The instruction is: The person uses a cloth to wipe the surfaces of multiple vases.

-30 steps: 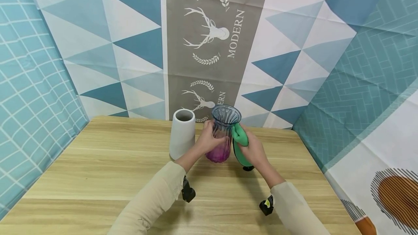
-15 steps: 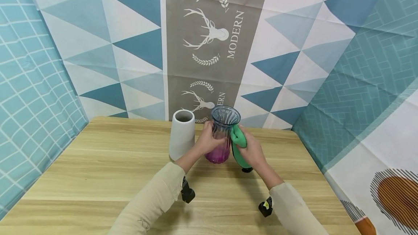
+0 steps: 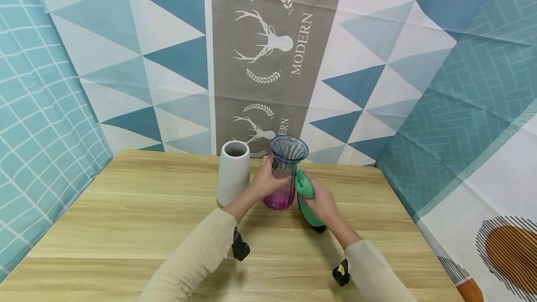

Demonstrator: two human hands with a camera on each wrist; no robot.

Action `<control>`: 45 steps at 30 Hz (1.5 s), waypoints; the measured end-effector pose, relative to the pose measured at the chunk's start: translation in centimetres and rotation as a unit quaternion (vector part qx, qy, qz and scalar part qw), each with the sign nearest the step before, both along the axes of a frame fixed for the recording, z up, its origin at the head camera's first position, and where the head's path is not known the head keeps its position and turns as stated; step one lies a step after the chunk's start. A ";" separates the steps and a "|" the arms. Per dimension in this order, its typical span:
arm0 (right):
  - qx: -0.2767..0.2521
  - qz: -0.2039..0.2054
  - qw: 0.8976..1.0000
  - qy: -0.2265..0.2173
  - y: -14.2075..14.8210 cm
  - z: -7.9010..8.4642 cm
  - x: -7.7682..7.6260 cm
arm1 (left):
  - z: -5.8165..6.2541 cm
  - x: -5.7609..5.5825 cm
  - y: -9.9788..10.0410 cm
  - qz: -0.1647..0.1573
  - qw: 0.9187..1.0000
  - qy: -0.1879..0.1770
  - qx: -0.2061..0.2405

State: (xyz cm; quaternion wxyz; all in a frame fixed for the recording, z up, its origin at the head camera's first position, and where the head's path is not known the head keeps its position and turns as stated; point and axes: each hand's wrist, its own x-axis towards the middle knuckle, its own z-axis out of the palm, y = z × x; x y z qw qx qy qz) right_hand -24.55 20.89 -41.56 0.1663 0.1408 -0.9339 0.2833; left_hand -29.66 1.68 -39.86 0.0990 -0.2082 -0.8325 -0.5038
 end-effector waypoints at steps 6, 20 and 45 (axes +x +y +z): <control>0.010 0.003 1.000 -0.011 0.2 -0.7 0.0 | 0.2 0.1 0.0 0.007 1.000 -0.015 -0.007; -0.012 0.006 1.000 0.010 0.4 0.7 -0.3 | 0.4 0.3 0.2 0.021 0.999 -0.021 0.019; -0.031 0.006 0.999 0.035 -0.3 2.5 -0.7 | 0.3 0.2 0.2 0.005 0.999 -0.002 0.036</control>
